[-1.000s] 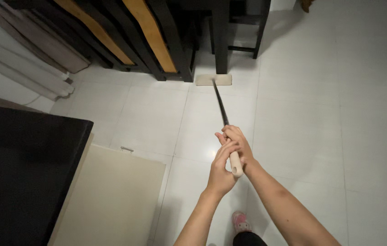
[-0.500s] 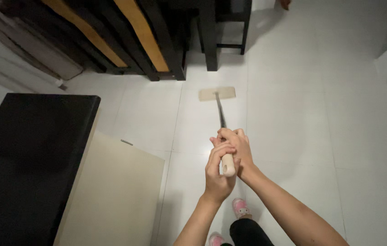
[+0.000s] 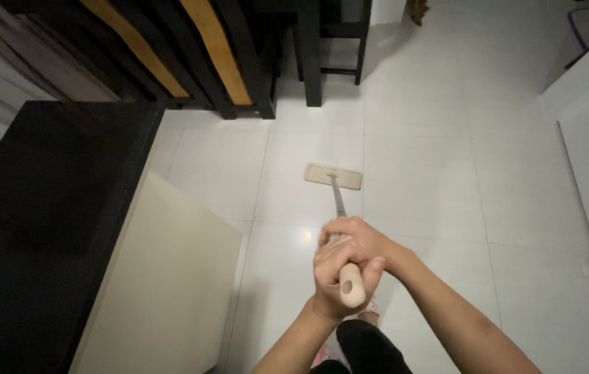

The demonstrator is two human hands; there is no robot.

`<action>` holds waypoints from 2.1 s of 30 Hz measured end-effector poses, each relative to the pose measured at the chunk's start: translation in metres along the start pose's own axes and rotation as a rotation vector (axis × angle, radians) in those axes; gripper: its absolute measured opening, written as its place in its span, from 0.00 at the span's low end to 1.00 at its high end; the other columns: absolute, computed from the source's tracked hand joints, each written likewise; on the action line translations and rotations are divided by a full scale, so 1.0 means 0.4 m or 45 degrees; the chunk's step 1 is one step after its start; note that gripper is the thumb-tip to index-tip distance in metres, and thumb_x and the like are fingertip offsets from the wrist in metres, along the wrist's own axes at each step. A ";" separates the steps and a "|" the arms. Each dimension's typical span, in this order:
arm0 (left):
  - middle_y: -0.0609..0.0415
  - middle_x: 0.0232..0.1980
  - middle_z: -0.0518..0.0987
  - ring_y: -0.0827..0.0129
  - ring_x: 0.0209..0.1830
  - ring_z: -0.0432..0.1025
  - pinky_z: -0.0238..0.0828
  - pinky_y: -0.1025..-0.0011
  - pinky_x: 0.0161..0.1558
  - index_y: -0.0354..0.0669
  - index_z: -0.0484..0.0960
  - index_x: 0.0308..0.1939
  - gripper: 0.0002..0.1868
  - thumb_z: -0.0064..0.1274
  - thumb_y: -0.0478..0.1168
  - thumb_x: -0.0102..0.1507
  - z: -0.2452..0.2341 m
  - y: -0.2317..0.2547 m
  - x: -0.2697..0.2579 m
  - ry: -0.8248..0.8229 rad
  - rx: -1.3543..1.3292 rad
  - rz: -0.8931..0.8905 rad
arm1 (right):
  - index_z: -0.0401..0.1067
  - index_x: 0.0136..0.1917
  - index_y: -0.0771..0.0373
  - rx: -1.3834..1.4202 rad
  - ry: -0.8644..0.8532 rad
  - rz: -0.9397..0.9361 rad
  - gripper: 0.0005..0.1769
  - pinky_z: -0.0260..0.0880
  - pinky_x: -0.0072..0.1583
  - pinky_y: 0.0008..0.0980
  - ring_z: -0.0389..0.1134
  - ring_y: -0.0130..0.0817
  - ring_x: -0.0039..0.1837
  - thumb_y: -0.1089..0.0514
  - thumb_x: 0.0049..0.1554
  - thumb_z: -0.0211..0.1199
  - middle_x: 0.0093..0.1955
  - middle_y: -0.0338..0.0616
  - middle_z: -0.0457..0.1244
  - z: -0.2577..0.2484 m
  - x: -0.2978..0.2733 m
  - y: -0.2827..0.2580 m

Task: The person mops the floor in a narrow hallway using a flat mop, pushing and pulling it across the tiles in short strokes.

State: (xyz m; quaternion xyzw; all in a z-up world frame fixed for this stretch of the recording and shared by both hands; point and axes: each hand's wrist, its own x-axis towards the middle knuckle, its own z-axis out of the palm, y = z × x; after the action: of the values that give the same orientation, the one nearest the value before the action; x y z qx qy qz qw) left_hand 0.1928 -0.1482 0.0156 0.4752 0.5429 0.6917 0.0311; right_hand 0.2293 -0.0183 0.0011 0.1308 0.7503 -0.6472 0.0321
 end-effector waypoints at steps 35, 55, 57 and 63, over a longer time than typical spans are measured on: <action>0.51 0.28 0.73 0.60 0.29 0.69 0.68 0.66 0.37 0.38 0.67 0.24 0.15 0.59 0.27 0.57 0.329 -0.472 0.228 -0.106 0.159 -0.113 | 0.55 0.27 0.62 -0.521 0.389 -0.843 0.23 0.57 0.39 0.41 0.53 0.43 0.32 0.65 0.55 0.66 0.26 0.45 0.54 -0.473 0.340 0.405; 0.53 0.29 0.75 0.63 0.30 0.70 0.66 0.66 0.37 0.39 0.71 0.27 0.13 0.60 0.29 0.61 0.377 -0.203 0.127 -0.158 0.027 -0.121 | 0.49 0.20 0.61 -0.636 0.194 -0.583 0.33 0.58 0.36 0.39 0.51 0.38 0.27 0.57 0.55 0.68 0.19 0.41 0.50 -0.405 0.042 0.291; 0.54 0.26 0.73 0.63 0.28 0.69 0.64 0.66 0.35 0.41 0.70 0.26 0.14 0.61 0.30 0.60 0.362 -0.168 0.133 -0.186 0.029 0.019 | 0.49 0.19 0.60 -0.592 0.209 -0.623 0.34 0.59 0.36 0.38 0.50 0.37 0.25 0.56 0.55 0.68 0.18 0.40 0.50 -0.384 0.013 0.268; 0.53 0.26 0.74 0.64 0.27 0.69 0.64 0.67 0.33 0.40 0.71 0.26 0.14 0.61 0.30 0.61 0.360 -0.114 0.135 -0.181 -0.040 0.066 | 0.50 0.19 0.61 -0.449 0.178 -0.481 0.33 0.51 0.31 0.37 0.48 0.38 0.24 0.58 0.54 0.70 0.18 0.41 0.51 -0.377 -0.043 0.244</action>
State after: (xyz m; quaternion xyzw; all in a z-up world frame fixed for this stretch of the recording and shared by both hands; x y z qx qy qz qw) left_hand 0.2415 0.0045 0.0078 0.5364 0.5159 0.6653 0.0592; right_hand 0.2874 0.1391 -0.0649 0.0253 0.8630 -0.4904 -0.1188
